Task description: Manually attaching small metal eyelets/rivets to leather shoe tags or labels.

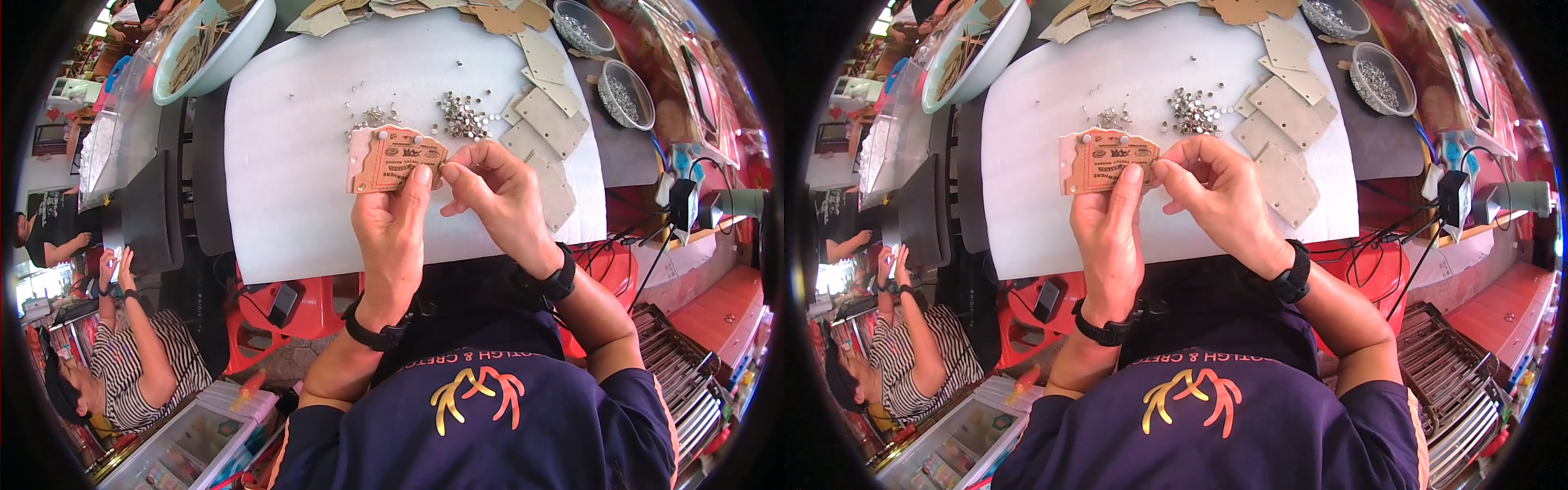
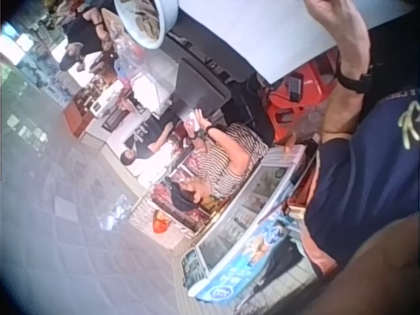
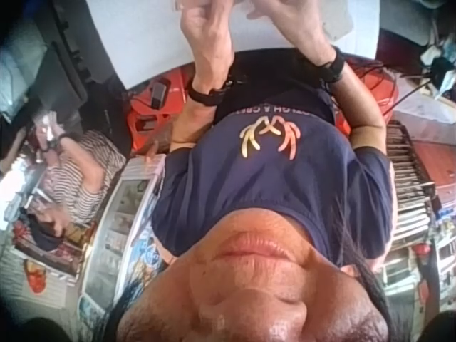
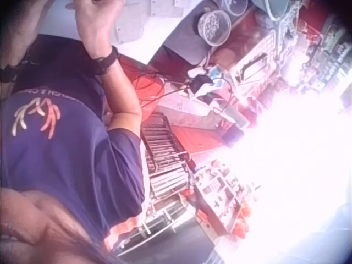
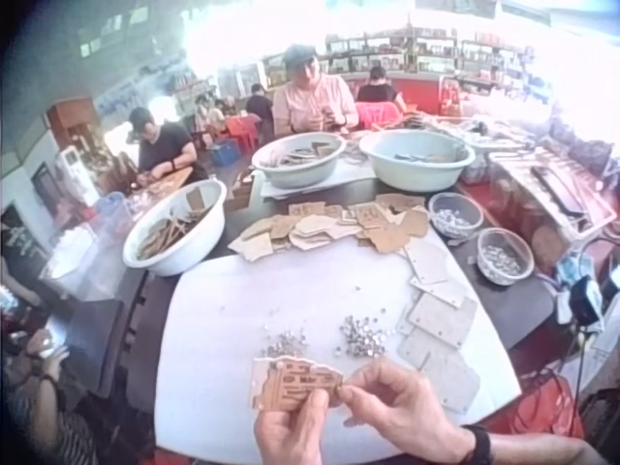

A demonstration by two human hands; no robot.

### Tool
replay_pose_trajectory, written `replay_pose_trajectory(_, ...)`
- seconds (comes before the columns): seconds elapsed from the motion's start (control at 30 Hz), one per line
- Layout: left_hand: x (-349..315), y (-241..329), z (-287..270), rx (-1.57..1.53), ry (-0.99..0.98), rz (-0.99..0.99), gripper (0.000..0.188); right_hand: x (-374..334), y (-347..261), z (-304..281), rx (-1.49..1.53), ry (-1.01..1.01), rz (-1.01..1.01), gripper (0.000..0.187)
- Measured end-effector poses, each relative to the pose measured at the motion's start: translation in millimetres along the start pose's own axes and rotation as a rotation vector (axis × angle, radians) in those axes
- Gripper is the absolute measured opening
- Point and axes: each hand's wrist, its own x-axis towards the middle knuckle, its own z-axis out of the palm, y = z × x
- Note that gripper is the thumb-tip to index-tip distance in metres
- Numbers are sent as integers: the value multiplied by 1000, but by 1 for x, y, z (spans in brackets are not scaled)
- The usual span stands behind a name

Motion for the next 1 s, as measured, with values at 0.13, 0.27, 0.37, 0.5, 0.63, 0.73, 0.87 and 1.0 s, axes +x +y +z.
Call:
replay_pose_trajectory(0.13,0,-2,-2,25,-16,-1,31,1,1,-2,72,-25,53,15)
replay_pose_trajectory(0.27,-1,-2,1,32,-15,14,31,-1,6,1,3,27,-3,12)
replay_pose_trajectory(0.37,-2,-3,3,-14,16,8,30,-2,14,-1,-211,61,-210,9)
replay_pose_trajectory(0.5,-3,-4,0,-6,-3,5,31,-1,12,1,-132,70,-164,9)
replay_pose_trajectory(0.63,-4,0,4,-28,7,12,30,-3,6,0,-13,27,-41,12)
replay_pose_trajectory(0.73,-4,-1,2,-20,-13,-7,30,-3,1,-1,16,0,5,14)
replay_pose_trajectory(0.87,-4,-3,1,-29,-14,-7,30,-4,2,0,54,2,6,15)
replay_pose_trajectory(1.0,-6,-1,-1,-11,-23,-2,29,-6,1,3,45,6,-12,14)
